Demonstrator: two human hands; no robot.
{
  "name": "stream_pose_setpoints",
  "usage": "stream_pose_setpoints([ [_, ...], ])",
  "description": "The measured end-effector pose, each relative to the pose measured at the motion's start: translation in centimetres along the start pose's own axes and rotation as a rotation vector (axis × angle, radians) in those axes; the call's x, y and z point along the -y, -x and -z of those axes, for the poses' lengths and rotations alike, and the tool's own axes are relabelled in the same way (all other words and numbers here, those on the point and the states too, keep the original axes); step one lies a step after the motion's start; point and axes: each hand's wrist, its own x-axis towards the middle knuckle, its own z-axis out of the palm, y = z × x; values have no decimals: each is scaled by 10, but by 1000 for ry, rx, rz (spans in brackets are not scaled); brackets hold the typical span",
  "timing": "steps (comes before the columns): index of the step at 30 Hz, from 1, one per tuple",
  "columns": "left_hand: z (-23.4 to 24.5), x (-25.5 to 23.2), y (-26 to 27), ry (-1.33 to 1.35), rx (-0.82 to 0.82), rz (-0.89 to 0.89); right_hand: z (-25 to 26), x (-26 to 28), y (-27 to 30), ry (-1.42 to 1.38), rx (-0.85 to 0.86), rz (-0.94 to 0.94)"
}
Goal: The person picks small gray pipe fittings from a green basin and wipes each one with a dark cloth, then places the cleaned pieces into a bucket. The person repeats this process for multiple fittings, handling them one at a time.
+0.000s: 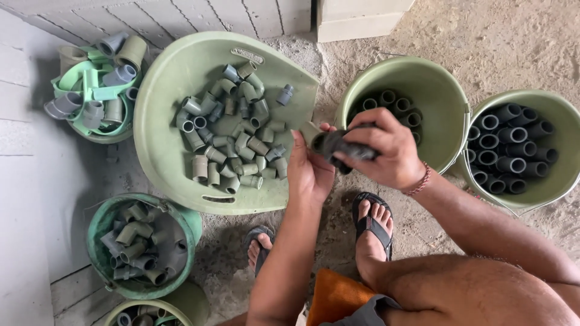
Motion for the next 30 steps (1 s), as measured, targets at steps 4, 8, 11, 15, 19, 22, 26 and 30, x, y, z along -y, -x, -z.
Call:
stream_pose_setpoints([
  [4, -21, -1, 17, -191, 124, -249, -10, 13, -1, 124, 60, -132],
  [8, -33, -5, 23, -425, 234, -430, -10, 2, -2, 291, 44, -146],
  [11, -36, -2, 22, -403, 249, -458, -16, 6, 3, 470, 2, -108],
  [15, 2, -15, 4, -519, 48, -527, 19, -6, -17, 356, -6, -237],
  [19, -33, -21, 34, -849, 326, -550, 25, -8, -22, 45, -27, -461],
  [22, -30, -21, 32, -1187, 399, -720, 17, 17, -30, -60, 29, -391],
  [26, -30, -21, 30, -1552, 343, -1014, 5, 32, -27, 82, 155, -225],
  [30, -25, -23, 30, -1452, 359, -975, 14, 2, -25, 124, 164, -290],
])
